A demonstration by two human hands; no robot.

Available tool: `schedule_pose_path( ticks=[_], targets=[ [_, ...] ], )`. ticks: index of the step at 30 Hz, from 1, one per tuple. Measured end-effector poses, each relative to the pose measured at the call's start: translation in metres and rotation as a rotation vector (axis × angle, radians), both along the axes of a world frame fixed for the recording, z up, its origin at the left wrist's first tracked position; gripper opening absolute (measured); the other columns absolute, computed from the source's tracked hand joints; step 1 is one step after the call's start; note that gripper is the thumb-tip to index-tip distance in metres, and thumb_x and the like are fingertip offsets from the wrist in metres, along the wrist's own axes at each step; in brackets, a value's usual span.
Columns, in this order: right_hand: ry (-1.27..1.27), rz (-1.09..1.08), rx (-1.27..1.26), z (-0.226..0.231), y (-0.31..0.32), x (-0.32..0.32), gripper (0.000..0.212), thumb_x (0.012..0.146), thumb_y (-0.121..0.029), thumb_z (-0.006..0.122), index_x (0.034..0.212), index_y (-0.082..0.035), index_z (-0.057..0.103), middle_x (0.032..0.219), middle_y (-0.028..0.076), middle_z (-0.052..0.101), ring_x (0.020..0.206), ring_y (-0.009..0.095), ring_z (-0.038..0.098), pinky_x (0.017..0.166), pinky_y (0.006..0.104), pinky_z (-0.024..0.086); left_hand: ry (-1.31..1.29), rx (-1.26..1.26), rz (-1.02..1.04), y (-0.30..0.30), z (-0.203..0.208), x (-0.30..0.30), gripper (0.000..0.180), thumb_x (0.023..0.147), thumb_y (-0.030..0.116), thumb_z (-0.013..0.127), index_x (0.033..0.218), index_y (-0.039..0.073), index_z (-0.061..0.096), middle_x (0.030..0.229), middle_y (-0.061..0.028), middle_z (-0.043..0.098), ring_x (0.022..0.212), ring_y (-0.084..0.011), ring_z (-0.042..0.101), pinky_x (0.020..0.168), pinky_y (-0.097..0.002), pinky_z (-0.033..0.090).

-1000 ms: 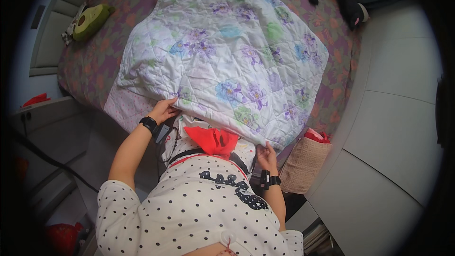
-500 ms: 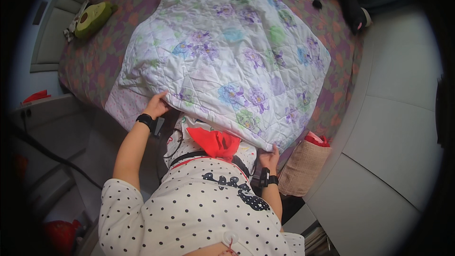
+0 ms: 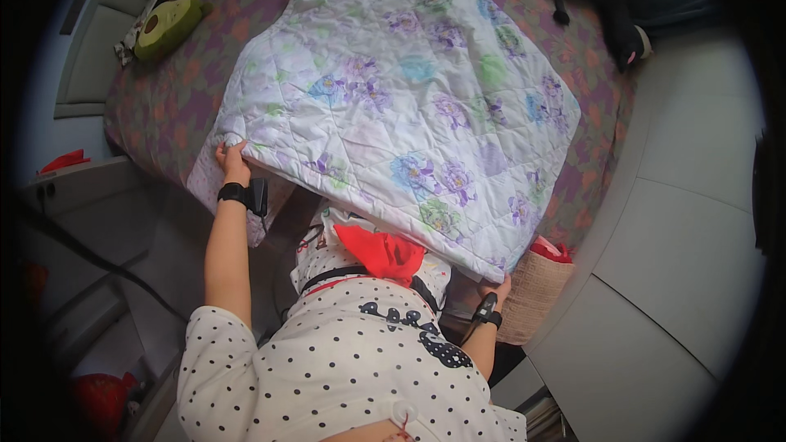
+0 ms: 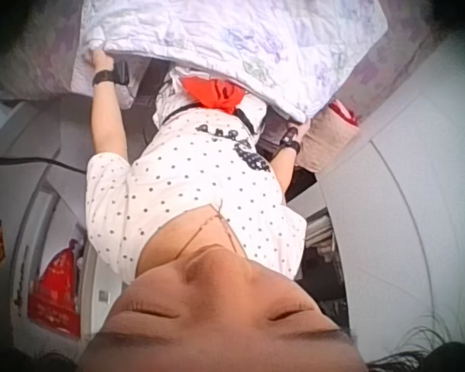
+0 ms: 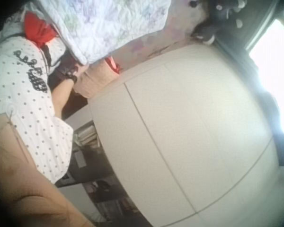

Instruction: The person folds a floral blanket on a bed, smooths the fabric, and stacks it next to another folded blanket.

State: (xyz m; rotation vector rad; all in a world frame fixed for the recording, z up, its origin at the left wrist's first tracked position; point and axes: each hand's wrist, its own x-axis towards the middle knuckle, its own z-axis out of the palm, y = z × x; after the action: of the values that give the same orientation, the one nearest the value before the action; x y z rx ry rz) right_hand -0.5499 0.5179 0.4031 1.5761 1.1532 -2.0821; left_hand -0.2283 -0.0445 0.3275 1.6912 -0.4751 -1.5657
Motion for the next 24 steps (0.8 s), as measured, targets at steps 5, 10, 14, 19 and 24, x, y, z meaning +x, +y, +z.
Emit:
schedule_pose_path(
  ticks=[5, 10, 14, 19, 24],
  targets=[
    [-0.128, 0.423, 0.176, -0.024, 0.023, 0.017, 0.015, 0.077, -0.019, 0.056, 0.086, -0.007, 0.054, 0.078, 0.006, 0.059, 0.072, 0.021, 0.057, 0.062, 0.0325, 0.049, -0.253, 0.31, -0.059, 0.015, -0.034, 0.008, 0.042, 0.067, -0.002, 0.056, 0.105, 0.008, 0.04, 0.103, -0.0104, 0.045, 0.093, -0.0246, 0.047, 0.074, -0.0379, 0.043],
    [-0.111, 0.255, -0.003, -0.051, 0.026, 0.029, 0.019, 0.077, -0.02, 0.057, 0.09, -0.007, 0.052, 0.088, 0.005, 0.058, 0.085, 0.021, 0.054, 0.078, 0.0354, 0.044, -0.03, 0.378, 0.048, 0.027, -0.039, 0.004, 0.039, 0.074, 0.013, 0.056, 0.108, 0.004, 0.041, 0.103, -0.0124, 0.046, 0.094, -0.0247, 0.047, 0.079, -0.0429, 0.04],
    [-0.085, 0.153, 0.007, -0.062, 0.018, 0.029, 0.029, 0.078, -0.026, 0.055, 0.101, -0.01, 0.048, 0.099, 0.006, 0.054, 0.092, 0.023, 0.051, 0.081, 0.0396, 0.041, -0.091, 0.426, -0.098, 0.048, -0.028, -0.019, 0.04, 0.079, 0.032, 0.05, 0.109, 0.006, 0.043, 0.102, -0.0095, 0.048, 0.094, -0.0255, 0.047, 0.08, -0.0432, 0.039],
    [0.15, 0.03, -0.078, -0.059, 0.011, 0.027, 0.037, 0.079, -0.031, 0.053, 0.108, -0.008, 0.048, 0.109, 0.007, 0.052, 0.101, 0.023, 0.047, 0.086, 0.0398, 0.037, 0.019, 0.426, -0.395, 0.058, -0.023, -0.031, 0.029, 0.079, 0.032, 0.053, 0.099, 0.01, 0.047, 0.096, -0.0073, 0.05, 0.092, -0.022, 0.047, 0.078, -0.0418, 0.039],
    [0.15, -0.319, -0.093, -0.051, 0.021, 0.018, 0.038, 0.079, -0.024, 0.053, 0.11, -0.004, 0.045, 0.111, 0.008, 0.048, 0.098, 0.027, 0.047, 0.088, 0.0423, 0.035, 0.046, 0.571, -0.306, 0.037, -0.032, -0.023, 0.036, 0.079, 0.036, 0.056, 0.104, 0.011, 0.047, 0.1, -0.0063, 0.048, 0.096, -0.0217, 0.045, 0.083, -0.0429, 0.035]
  ],
)
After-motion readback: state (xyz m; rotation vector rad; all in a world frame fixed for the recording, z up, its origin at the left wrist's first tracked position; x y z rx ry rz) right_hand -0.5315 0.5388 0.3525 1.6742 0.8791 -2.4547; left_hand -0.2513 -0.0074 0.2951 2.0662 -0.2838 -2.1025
